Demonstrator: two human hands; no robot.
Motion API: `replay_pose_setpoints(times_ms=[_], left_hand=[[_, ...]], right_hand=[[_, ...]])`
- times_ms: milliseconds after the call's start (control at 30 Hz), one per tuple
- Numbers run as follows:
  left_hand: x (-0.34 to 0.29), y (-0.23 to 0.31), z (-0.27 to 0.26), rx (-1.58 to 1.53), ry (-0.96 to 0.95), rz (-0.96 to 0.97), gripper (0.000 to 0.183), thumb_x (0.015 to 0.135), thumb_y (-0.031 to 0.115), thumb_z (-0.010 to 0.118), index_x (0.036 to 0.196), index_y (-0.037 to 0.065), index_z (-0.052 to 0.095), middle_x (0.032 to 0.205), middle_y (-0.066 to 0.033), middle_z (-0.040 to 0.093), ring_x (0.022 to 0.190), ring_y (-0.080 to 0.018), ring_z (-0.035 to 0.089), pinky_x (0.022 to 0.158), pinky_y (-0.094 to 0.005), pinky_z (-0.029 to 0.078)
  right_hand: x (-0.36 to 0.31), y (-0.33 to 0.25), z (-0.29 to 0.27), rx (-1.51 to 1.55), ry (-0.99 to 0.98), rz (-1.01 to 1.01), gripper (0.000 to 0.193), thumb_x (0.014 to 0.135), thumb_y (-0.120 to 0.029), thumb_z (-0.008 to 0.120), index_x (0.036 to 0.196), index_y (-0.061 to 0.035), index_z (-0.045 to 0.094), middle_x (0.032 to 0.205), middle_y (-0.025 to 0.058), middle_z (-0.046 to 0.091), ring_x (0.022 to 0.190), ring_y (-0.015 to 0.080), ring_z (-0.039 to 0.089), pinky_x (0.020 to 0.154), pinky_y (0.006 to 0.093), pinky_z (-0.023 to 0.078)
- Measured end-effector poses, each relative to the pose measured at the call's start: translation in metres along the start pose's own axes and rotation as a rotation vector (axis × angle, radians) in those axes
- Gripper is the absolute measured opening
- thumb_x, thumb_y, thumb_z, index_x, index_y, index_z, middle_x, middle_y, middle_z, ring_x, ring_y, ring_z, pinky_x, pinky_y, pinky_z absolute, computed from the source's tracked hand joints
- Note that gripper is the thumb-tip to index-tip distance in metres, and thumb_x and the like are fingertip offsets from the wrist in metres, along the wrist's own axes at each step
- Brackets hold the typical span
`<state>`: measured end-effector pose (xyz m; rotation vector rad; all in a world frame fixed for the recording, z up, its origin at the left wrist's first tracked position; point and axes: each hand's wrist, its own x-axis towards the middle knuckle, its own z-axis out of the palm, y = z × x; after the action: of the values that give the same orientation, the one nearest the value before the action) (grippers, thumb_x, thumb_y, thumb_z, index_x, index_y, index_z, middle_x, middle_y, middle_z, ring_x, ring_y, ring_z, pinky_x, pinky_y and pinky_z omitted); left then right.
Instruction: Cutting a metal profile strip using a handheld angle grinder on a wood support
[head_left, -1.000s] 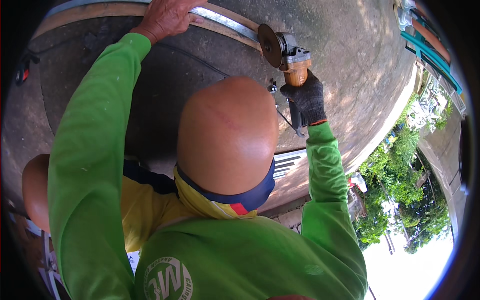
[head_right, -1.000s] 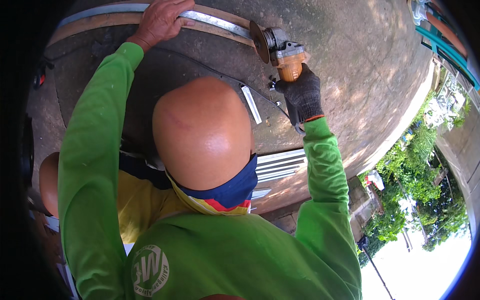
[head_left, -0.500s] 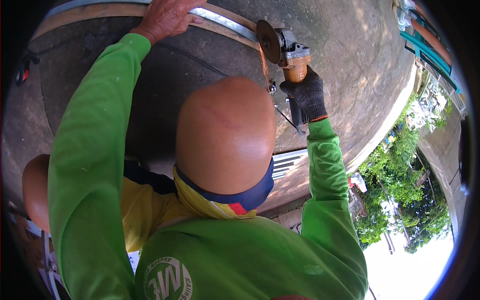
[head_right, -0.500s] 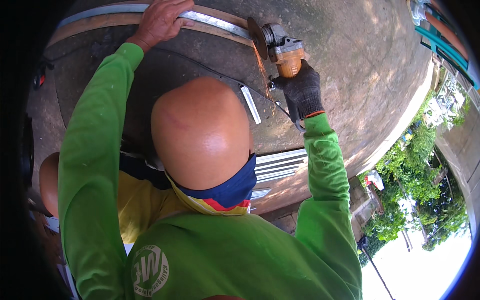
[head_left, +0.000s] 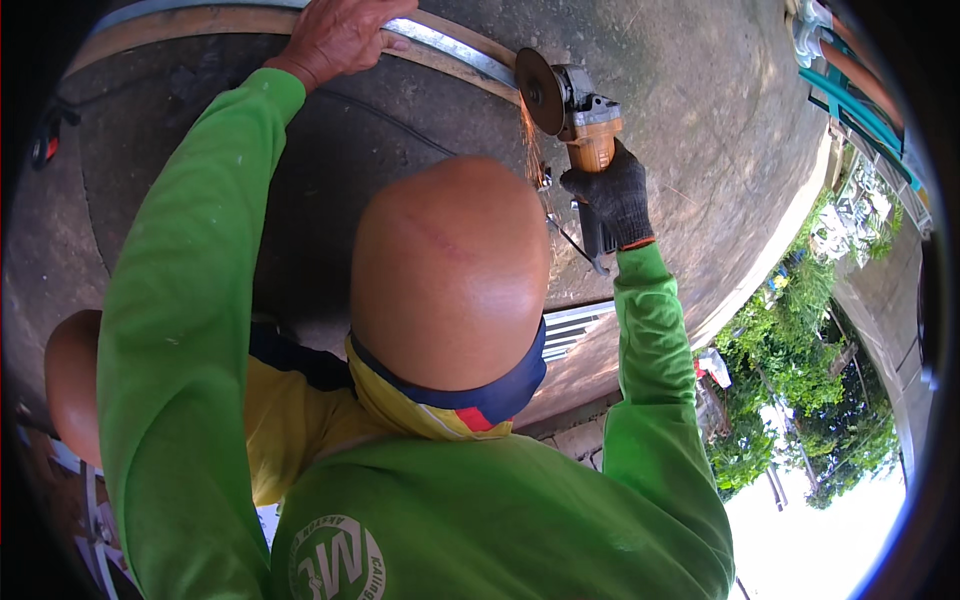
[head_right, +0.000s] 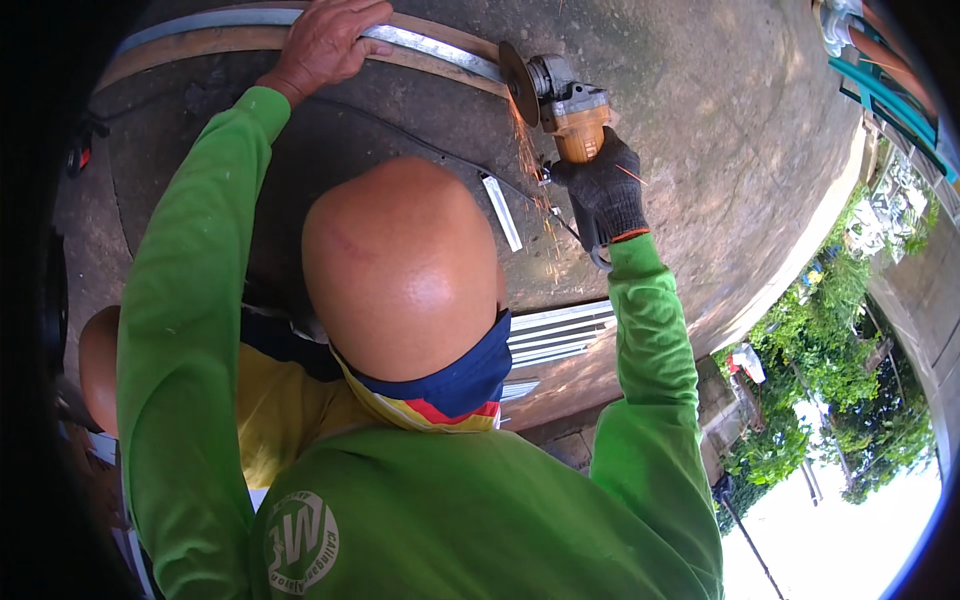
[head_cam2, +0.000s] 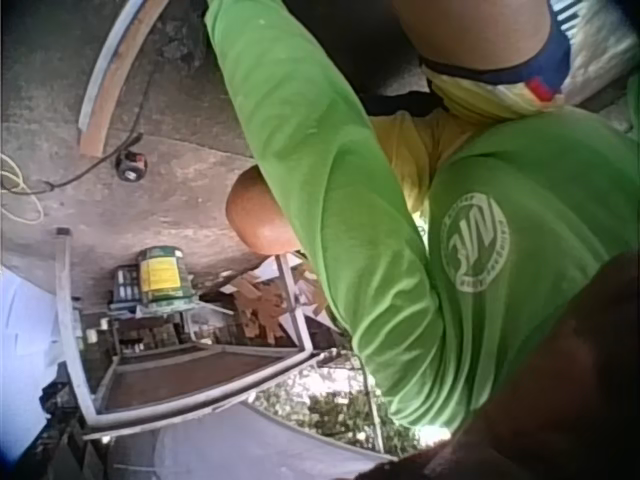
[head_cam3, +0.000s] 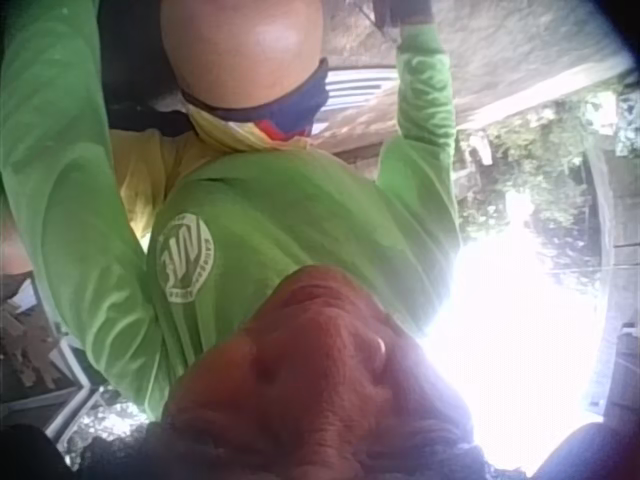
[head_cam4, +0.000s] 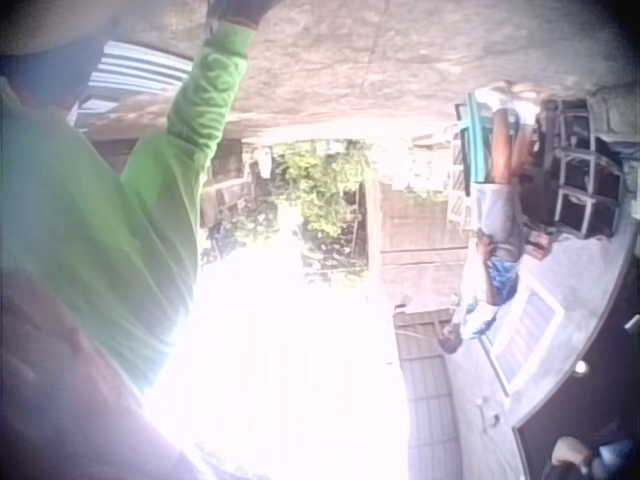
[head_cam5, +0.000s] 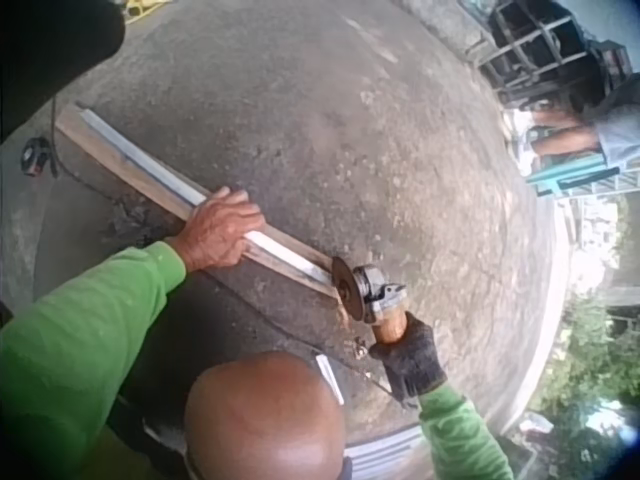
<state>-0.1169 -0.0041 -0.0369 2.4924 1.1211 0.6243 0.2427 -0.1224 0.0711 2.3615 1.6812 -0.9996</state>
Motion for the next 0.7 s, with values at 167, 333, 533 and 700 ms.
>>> replay_pose_setpoints(times_ms=[167,333,533,700], left_hand=[[-0.002,0.003,0.002,-0.009,-0.004,0.002,0.021,0.069,0.012,0.07,0.087,0.008,0.06,0.091,-0.0103,0.057,0.098,-0.0331,0.057,0.09,-0.0527,0.046],[0.001,0.001,0.002,-0.017,0.0,0.006,0.02,0.07,0.013,0.069,0.087,0.009,0.06,0.091,-0.0104,0.057,0.098,-0.0333,0.058,0.09,-0.0533,0.046],[-0.003,0.001,0.003,-0.006,0.028,0.006,0.019,0.07,0.014,0.068,0.087,0.009,0.06,0.09,-0.0104,0.057,0.097,-0.0333,0.058,0.09,-0.0536,0.046],[0.001,0.002,0.001,-0.015,-0.011,0.002,0.02,0.07,0.013,0.068,0.087,0.009,0.059,0.091,-0.0107,0.057,0.098,-0.0338,0.058,0.09,-0.0541,0.046]], right_hand=[[0.002,-0.009,-0.001,0.023,-0.017,0.024,0.05,0.066,-0.02,0.085,0.109,-0.0017,0.065,0.083,0.0108,0.073,0.069,0.0215,0.073,0.064,0.0357,0.06],[0.002,0.001,0.0,-0.042,-0.023,0.061,0.05,0.066,-0.019,0.084,0.109,-0.0014,0.065,0.083,0.0108,0.072,0.069,0.0213,0.072,0.064,0.0352,0.06],[0.001,-0.01,-0.001,0.038,-0.017,0.016,0.05,0.066,-0.019,0.085,0.108,-0.0015,0.065,0.083,0.0114,0.072,0.069,0.0213,0.073,0.065,0.0343,0.06],[-0.001,-0.001,-0.001,-0.047,0.001,0.045,0.05,0.066,-0.021,0.085,0.106,-0.0014,0.065,0.084,0.0124,0.073,0.07,0.0224,0.073,0.065,0.0361,0.059]])
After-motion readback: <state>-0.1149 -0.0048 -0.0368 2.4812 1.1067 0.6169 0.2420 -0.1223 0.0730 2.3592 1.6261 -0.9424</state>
